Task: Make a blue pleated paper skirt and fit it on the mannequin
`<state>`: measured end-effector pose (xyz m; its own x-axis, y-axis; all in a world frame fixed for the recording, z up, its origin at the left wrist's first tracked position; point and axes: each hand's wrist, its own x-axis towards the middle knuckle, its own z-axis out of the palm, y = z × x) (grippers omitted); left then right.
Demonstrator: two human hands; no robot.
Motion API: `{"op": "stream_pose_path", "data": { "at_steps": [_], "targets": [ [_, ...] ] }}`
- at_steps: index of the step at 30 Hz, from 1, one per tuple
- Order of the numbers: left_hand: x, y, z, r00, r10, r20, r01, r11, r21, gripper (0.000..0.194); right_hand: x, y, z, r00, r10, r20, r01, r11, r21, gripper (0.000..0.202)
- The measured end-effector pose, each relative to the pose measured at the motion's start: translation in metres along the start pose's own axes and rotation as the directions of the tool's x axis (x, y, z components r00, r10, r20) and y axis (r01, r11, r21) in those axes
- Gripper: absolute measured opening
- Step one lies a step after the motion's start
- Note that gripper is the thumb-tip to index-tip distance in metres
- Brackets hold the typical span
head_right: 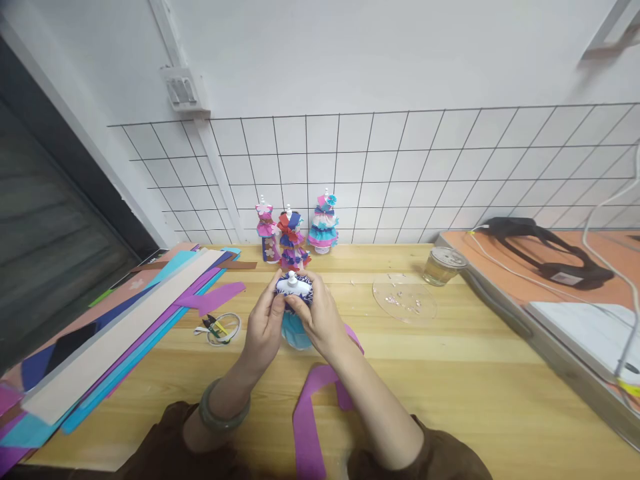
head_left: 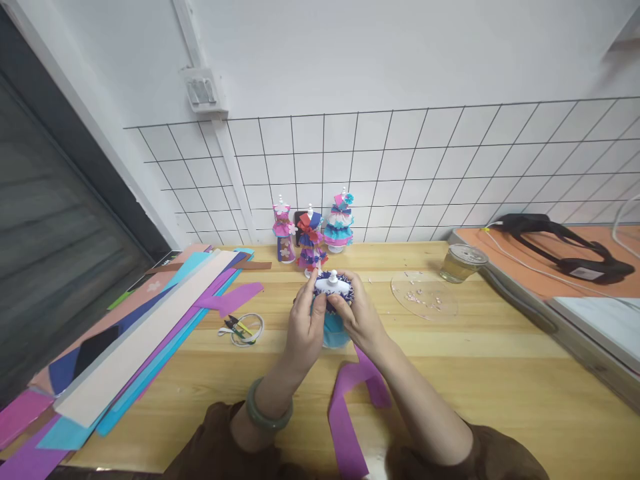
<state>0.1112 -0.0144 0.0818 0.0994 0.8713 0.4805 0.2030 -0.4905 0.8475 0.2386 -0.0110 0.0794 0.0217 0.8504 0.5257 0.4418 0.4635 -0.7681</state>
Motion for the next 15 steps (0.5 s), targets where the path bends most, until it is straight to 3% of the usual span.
{"op": "stream_pose_path", "data": {
  "at_steps": [15],
  "targets": [
    [0.0018, -0.0006, -0.0012, 0.999, -0.021, -0.042, 0.020, 0.999, -0.033, 0.043, 0.0009, -0.0071, -0.0024, 0.999, 0.000, 0.034, -0.002, 0.997, 0.078, 0.039]
  ]
}}
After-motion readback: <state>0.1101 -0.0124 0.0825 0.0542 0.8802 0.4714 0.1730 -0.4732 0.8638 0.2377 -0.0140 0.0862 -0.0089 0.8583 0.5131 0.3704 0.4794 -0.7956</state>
